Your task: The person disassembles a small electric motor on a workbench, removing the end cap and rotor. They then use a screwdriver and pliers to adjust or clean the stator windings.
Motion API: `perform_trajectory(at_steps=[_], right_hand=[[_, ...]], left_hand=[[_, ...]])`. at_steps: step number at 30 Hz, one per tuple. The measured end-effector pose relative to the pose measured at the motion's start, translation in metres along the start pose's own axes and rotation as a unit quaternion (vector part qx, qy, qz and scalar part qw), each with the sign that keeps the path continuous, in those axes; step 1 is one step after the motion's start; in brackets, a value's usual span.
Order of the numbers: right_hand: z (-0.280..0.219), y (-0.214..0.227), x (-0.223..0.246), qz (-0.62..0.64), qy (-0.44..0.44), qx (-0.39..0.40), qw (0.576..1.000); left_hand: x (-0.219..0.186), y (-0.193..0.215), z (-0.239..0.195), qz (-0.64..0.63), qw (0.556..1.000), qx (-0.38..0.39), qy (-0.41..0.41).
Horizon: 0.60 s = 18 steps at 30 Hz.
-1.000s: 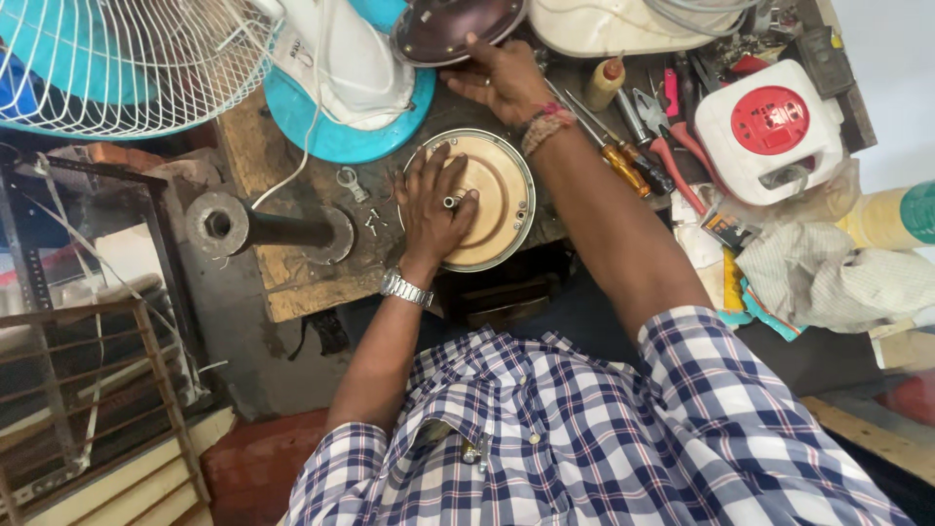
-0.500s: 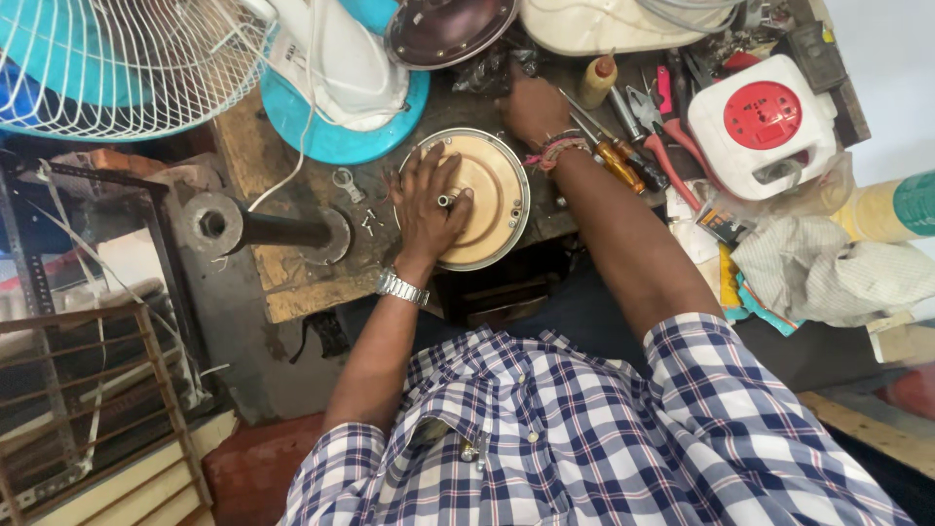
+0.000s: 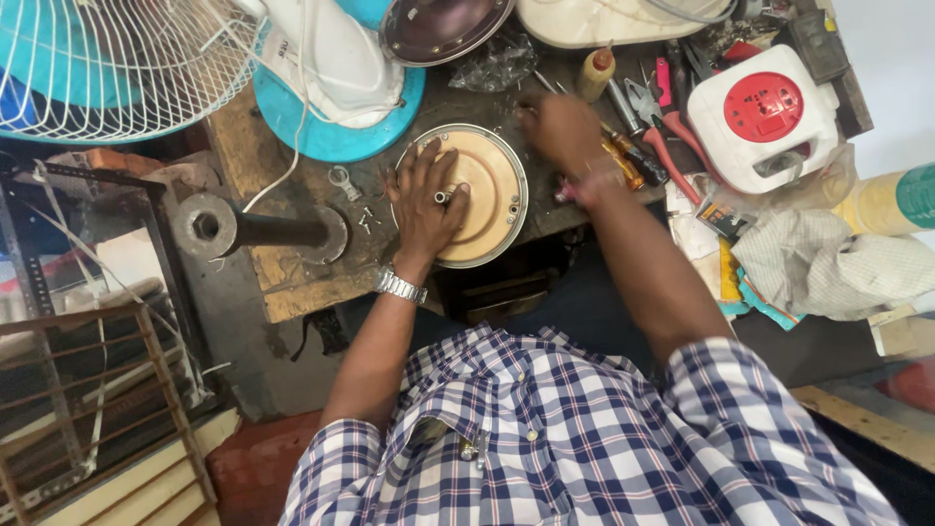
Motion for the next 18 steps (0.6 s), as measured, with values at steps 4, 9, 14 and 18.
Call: perform_trajectory(at_steps=[4,9,14,18], right_hand=[[-0.093,0.011,-0.017,0.026,0.049,-0.161,0.985],[-0.174,0.012,-0.047,-0.059,0.009,-0.179,0.982],[-0.202,0.003,-0.053,-0.125,0.025,-0.162,0.979],[-0.19,0.003,-0.051,-0.139,-0.001,-0.137,0.981]], left_hand=[[-0.001,-0.002,0.011,-0.008,1.0,0.022,0.008],[-0.019,-0.006,0.037,0.018,0.998,0.058,0.003],[-0.036,-0.012,0.065,-0.008,1.0,0.027,-0.002],[-0.039,-0.009,0.074,-0.022,1.0,-0.003,-0.001]])
Point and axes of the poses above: each hand's wrist, its own z-axis towards the middle knuckle, its own y-axis out of the back of the hand, x = y × z, the point moved 2 cm from there along z, towards the middle knuckle, and after that the axes turned 1 degree about y, right-handed, at the moved point
